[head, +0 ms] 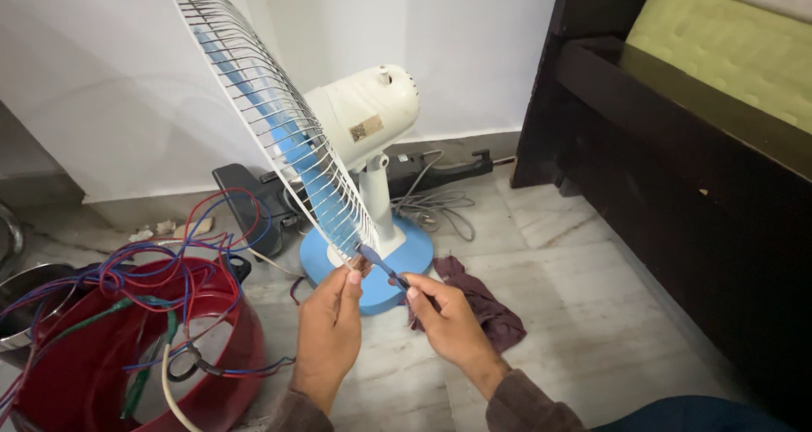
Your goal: The person cleans a standing electric fan using a toothbrush and a cloth. They scrub the fan's metal cage and blades with the toothbrush, then wipe the components with a cloth. The person also removes the front cage to clean the blades more thoroughly.
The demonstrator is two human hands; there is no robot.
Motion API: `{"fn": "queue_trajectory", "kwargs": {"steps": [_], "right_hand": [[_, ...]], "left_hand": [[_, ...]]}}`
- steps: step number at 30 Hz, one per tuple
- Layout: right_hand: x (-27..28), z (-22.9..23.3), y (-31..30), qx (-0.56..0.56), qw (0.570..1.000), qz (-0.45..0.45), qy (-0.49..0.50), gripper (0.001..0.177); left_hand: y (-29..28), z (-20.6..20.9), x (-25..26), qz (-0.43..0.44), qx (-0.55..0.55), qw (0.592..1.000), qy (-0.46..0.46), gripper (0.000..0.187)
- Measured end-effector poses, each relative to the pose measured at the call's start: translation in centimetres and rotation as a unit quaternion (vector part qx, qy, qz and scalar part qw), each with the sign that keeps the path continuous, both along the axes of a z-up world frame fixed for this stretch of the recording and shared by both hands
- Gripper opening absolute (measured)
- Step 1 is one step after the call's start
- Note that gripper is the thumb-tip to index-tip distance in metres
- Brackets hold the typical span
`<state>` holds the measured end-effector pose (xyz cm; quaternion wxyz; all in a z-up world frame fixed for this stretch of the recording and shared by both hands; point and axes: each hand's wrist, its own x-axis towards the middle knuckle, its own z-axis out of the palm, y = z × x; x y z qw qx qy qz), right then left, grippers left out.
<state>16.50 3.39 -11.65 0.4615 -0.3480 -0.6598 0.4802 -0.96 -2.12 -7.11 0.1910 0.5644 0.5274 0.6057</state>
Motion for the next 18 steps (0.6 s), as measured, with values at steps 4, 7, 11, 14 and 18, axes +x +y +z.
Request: {"fn": "queue_trajectory", "kwargs": {"steps": [4,7,11,14,18], "right_hand": [[-0.16,-0.20,-0.41,-0.007,1.000,0.008,-0.018,0.034],[-0.09,-0.19,-0.23,0.011,1.000,-0.013,0.006,0.035],[0.03,0.00,-0.46,0.010,1.000,0.012,-0.017,0.035],[-0.22,-0.16,-0.23,0.004,1.000,-0.020,-0.024,0.035],[-0.06,-0.22,-0.33,-0.014,0.998,-0.040,-0.040,0.036]], "left_hand": [[-0.39,0.59,0.10,0.016,-0.053,0.998,-0.002,0.032],[-0.39,0.77,0.06,0.020,-0.021,0.999,0.019,0.032],[-0.50,0.84,0.35,0.020,-0.057,0.998,-0.014,0.032],[-0.29,0.67,0.18,0.009,-0.038,0.999,-0.015,0.032],[-0.21,0.38,0.20,0.040,-0.078,0.996,0.006,0.030]]}}
